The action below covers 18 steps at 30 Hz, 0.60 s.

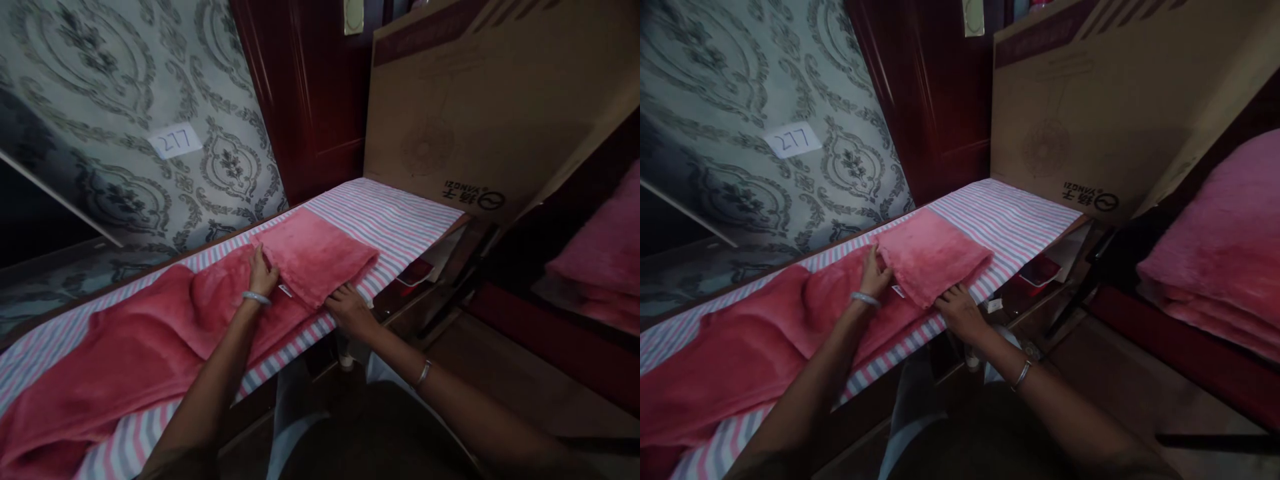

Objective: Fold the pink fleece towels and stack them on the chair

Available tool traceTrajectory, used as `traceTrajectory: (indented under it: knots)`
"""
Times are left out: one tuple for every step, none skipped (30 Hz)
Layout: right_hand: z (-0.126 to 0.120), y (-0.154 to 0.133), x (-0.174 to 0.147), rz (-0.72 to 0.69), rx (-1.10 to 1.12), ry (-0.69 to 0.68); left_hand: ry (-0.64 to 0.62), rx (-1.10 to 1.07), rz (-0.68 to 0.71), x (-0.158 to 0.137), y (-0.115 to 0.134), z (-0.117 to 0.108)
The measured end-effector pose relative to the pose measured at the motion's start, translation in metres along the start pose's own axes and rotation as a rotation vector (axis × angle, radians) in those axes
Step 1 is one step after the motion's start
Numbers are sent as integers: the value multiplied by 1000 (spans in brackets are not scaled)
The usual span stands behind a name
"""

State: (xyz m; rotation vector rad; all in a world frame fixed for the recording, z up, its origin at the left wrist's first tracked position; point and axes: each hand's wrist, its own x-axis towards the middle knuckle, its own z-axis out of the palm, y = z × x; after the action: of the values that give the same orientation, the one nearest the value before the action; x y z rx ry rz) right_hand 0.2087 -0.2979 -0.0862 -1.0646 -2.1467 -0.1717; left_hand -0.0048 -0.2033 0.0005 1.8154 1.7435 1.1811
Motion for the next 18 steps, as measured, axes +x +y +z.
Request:
traceTrajectory:
  knots:
    - [1,0,0,3,5,4,-30,93,134,-9,5,-4]
    - [1,0,0,2,12,9,-102,184,287,-19,10,-8]
    - [1,0,0,1,20,15,-211,256,438,-30,14,-11]
    - [2,0,1,0,28,22,-339,300,567,-40,17,-14]
    - [2,0,1,-1,34,27,-465,327,669,-49,19,-16]
    - [2,0,1,-1,38,31,-566,345,739,-57,18,-17]
    - [3,0,1,-2,38,35,-628,359,778,-62,17,-17]
    - [3,0,2,-4,38,40,-651,371,790,-65,15,-17]
    - [3,0,2,-8,36,45,-647,377,787,-65,13,-17]
    - [3,0,3,-10,33,47,-632,377,779,-64,11,-16]
    - [3,0,4,-11,30,48,-619,370,775,-61,10,-15]
    - [3,0,4,-8,29,47,-614,358,776,-58,9,-15]
    - [3,0,5,-3,29,45,-614,343,781,-54,9,-15]
    - [2,0,6,4,32,46,-612,327,784,-50,10,-15]
    - [2,0,6,8,37,50,-605,310,785,-47,10,-15]
    - [1,0,7,11,45,55,-598,296,785,-45,10,-15]
    - [1,0,7,13,51,61,-590,284,788,-44,9,-15]
    - [2,0,8,15,53,65,-578,277,793,-44,8,-16]
